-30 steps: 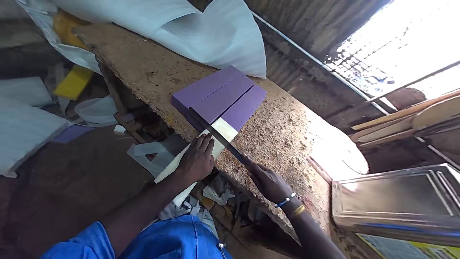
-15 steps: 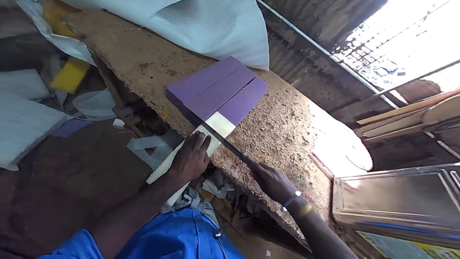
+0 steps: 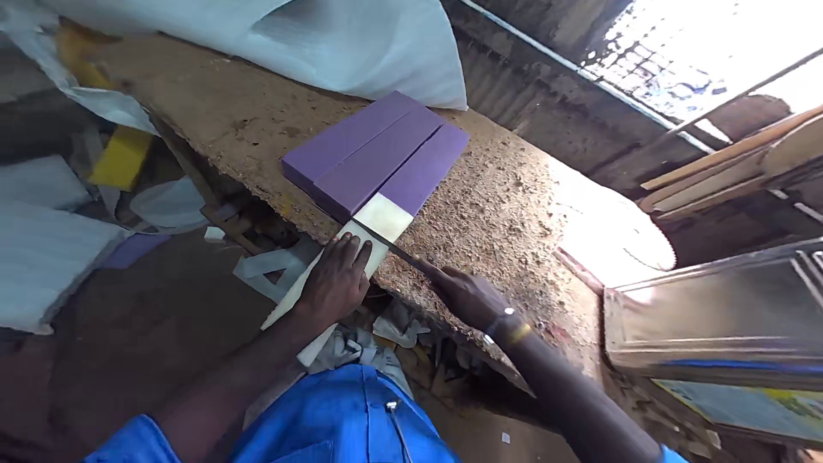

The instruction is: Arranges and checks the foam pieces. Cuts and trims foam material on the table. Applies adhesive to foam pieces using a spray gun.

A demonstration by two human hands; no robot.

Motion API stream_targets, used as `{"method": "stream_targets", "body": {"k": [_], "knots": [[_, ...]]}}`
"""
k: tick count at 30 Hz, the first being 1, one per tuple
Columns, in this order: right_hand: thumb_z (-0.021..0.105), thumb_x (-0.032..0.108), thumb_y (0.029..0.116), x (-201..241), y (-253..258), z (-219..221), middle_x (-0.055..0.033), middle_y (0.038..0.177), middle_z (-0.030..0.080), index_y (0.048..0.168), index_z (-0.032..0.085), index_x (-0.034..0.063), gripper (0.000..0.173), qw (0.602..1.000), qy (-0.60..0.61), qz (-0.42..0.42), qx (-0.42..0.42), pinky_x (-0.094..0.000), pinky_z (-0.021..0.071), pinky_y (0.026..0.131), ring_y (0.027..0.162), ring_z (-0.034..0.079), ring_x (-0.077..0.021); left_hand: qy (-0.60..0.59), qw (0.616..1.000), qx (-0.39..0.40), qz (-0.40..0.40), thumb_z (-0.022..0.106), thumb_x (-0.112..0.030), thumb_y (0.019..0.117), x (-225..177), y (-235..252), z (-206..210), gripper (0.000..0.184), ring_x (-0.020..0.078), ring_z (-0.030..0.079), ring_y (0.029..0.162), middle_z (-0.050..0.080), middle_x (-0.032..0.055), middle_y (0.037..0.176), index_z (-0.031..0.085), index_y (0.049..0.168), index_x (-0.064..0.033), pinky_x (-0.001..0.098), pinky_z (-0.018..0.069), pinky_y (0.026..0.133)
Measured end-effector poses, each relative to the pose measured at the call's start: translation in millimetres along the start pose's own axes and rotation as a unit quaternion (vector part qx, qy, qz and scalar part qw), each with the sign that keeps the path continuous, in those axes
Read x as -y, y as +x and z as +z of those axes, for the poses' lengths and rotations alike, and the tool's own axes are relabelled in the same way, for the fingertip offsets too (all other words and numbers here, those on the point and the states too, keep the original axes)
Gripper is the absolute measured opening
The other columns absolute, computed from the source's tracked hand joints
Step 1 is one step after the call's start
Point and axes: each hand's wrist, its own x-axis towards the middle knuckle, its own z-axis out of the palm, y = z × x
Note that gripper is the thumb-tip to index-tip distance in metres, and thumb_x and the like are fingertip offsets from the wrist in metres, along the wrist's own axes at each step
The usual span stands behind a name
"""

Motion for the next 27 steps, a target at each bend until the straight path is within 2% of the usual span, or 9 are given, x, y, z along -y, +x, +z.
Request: {"method": "stream_targets", "body": {"k": [1, 3, 4, 5, 7, 9, 12, 20, 27], "knots": [[0.044, 0.035, 0.1085, 4.7, 10.4, 2.1, -0.0106, 0.108, 0.068, 0.159, 0.023, 0.0522, 0.058, 1.0, 0.002, -0.014, -0.017, -0.0547, 0.0584, 0.066, 0.078, 0.07, -0.0308, -0.003, 1.0, 0.021, 0.001, 0.039, -0.035, 0.1031, 3.5, -0.3, -5.1, 0.056, 0.0294, 0.034, 0.152, 0.045, 0.0143, 0.157, 0.046, 0.155, -0.0155, 0.0488, 0.0217, 0.127], [0.044, 0.035, 0.1087, 4.2, 15.8, 0.8, -0.0102, 0.11, 0.068, 0.159, 0.023, 0.0523, 0.057, 0.999, 0.011, -0.023, -0.024, -0.0551, 0.0588, 0.067, 0.078, 0.07, -0.0305, -0.011, 0.999, 0.036, 0.02, 0.039, -0.036, 0.1041, 16.6, 11.8, -26.8, 0.049, 0.0257, 0.047, 0.142, 0.054, 0.0083, 0.149, 0.056, 0.148, -0.0219, 0.0472, 0.0359, 0.119], [0.045, 0.035, 0.1087, 1.7, 13.6, -0.1, -0.0113, 0.112, 0.068, 0.159, 0.023, 0.0519, 0.058, 0.999, 0.017, -0.023, -0.02, -0.0557, 0.0586, 0.069, 0.081, 0.071, -0.0314, -0.015, 0.998, 0.019, 0.051, 0.045, -0.032, 0.1031, 24.0, 22.1, -38.0, 0.042, 0.0256, 0.053, 0.135, 0.06, 0.0066, 0.141, 0.063, 0.14, -0.0217, 0.0482, 0.0423, 0.114], [0.045, 0.035, 0.1087, 0.1, 11.5, 0.5, -0.0117, 0.112, 0.068, 0.159, 0.022, 0.0523, 0.058, 0.999, 0.021, -0.02, -0.014, -0.056, 0.0583, 0.07, 0.082, 0.071, -0.0319, -0.007, 0.996, 0.012, 0.092, 0.053, -0.026, 0.1005, 29.0, 33.8, -50.5, 0.039, 0.0276, 0.054, 0.136, 0.062, 0.0072, 0.14, 0.064, 0.137, -0.0195, 0.051, 0.0421, 0.114], [0.046, 0.034, 0.1084, 2.6, 10.4, 2.3, -0.0118, 0.11, 0.069, 0.159, 0.021, 0.0522, 0.06, 1.0, 0.023, -0.013, -0.006, -0.056, 0.0579, 0.069, 0.083, 0.071, -0.0327, 0.035, 0.982, 0.037, 0.18, 0.068, -0.021, 0.0913, 33.1, 61.3, -69.1, 0.052, 0.0306, 0.045, 0.143, 0.058, 0.0045, 0.146, 0.059, 0.142, -0.0211, 0.0578, 0.0303, 0.12], [0.048, 0.03, 0.1074, 9.6, 13.6, -3.7, -0.0109, 0.111, 0.068, 0.159, 0.022, 0.0531, 0.063, 1.0, 0.022, -0.005, -0.002, -0.0558, 0.0579, 0.068, 0.083, 0.07, -0.0329, 0.077, 0.963, 0.101, 0.239, 0.08, -0.028, 0.0835, 35.4, 92.1, -73.3, 0.066, 0.0319, 0.039, 0.147, 0.056, -0.0002, 0.148, 0.056, 0.145, -0.026, 0.0646, 0.0216, 0.121], [0.05, 0.029, 0.1072, 11.7, 11.2, -5.0, -0.0104, 0.113, 0.068, 0.158, 0.025, 0.0522, 0.061, 0.999, 0.029, -0.006, -0.011, -0.055, 0.058, 0.068, 0.081, 0.07, -0.0323, 0.138, 0.935, 0.212, 0.25, 0.084, -0.043, 0.0797, 30.7, 122.9, -73.7, 0.074, 0.0322, 0.032, 0.151, 0.055, -0.0048, 0.15, 0.054, 0.147, -0.0316, 0.0693, 0.0139, 0.121], [0.05, 0.035, 0.1069, -40.4, -73.8, 29.4, -0.0086, 0.104, 0.066, 0.159, 0.026, 0.0508, 0.059, 0.999, 0.037, 0.005, -0.002, -0.0493, 0.0576, 0.066, 0.076, 0.068, -0.0272, 0.2, 0.92, 0.24, 0.238, 0.088, -0.059, 0.0668, 24.1, 131.6, -70.0, 0.097, 0.0311, 0.018, 0.157, 0.046, -0.0107, 0.157, 0.046, 0.152, -0.0372, 0.0721, 0.0048, 0.12], [0.047, 0.027, 0.1086, 7.8, 2.0, 21.9, -0.0123, 0.118, 0.066, 0.156, 0.028, 0.0546, 0.058, 0.995, 0.091, -0.002, -0.037, -0.0577, 0.057, 0.069, 0.084, 0.07, -0.0356, 0.241, 0.905, 0.247, 0.25, 0.085, -0.065, 0.0679, 25.5, 134.7, -70.1, 0.099, 0.0311, 0.018, 0.157, 0.043, -0.012, 0.16, 0.043, 0.154, -0.0394, 0.0712, 0.0063, 0.121]]}}
